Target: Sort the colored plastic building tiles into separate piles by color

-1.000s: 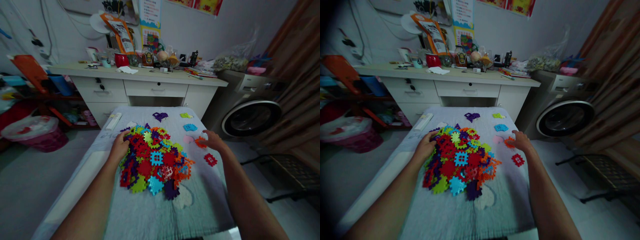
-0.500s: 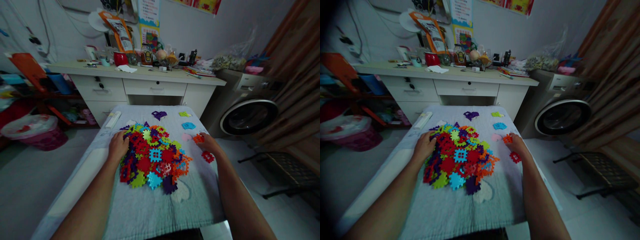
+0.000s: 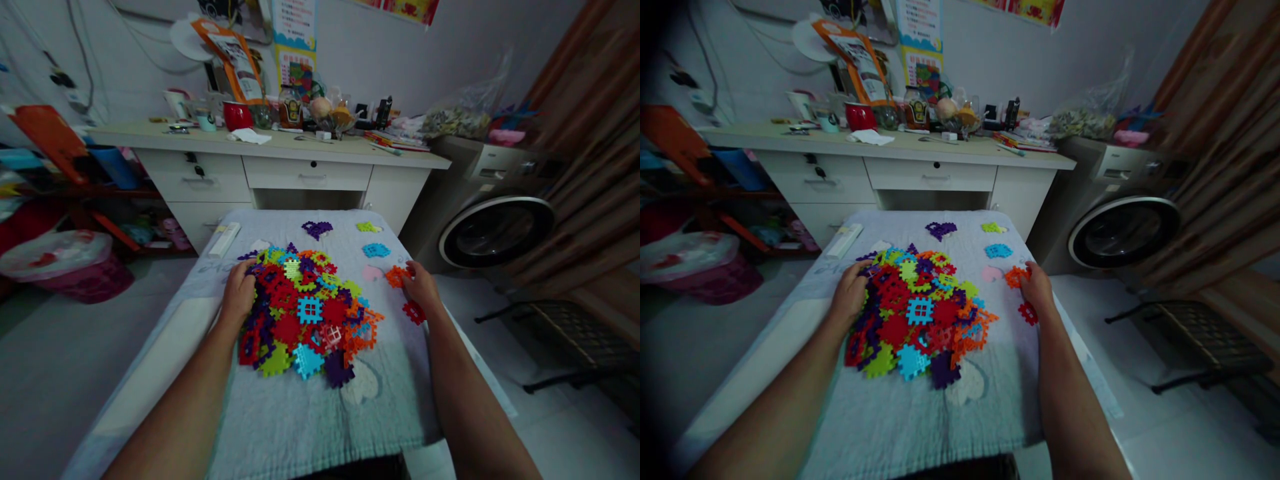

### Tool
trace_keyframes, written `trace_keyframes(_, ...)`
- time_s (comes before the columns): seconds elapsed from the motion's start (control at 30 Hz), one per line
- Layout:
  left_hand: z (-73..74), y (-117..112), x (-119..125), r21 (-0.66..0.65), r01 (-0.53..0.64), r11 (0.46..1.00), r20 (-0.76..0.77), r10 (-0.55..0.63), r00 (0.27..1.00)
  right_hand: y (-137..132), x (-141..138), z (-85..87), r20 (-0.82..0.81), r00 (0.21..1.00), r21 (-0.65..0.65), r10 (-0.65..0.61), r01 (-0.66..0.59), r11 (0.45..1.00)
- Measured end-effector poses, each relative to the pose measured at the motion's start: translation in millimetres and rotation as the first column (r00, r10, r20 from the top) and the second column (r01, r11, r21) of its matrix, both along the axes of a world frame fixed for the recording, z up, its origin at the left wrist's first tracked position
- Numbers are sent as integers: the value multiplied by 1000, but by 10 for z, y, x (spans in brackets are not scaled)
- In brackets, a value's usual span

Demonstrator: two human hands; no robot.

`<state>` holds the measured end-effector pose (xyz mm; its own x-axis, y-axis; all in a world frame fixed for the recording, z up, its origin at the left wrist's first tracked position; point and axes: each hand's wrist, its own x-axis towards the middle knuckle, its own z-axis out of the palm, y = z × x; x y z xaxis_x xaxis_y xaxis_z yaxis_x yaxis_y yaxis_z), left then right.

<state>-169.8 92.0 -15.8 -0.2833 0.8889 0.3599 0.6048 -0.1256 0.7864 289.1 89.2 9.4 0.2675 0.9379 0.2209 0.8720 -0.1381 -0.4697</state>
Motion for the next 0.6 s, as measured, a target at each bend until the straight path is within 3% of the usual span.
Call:
trace_keyframes(0.27,-45,29,-11,-74,-40,996,49,44,998,33,-19,-22,86,994,-52,-62,67,996)
trace_keyframes(0.37,-55,50,-17,-79,-38,996,57,43,997,19,-65,20,96,993,17,-63,61,998)
trace_keyframes(0.43,-50,59,-17,-77,-33,996,59,37,998,-4,-147,71,86,996,98,22,-31,995)
trace_keyframes(0.5,-41,64,-14,-76,-33,997,55,37,998,-45,-276,131,41,977,134,210,-213,968)
trace_keyframes(0.6,-35,65,-6,-70,-39,997,35,41,999,-133,-528,206,-106,859,93,500,-492,865)
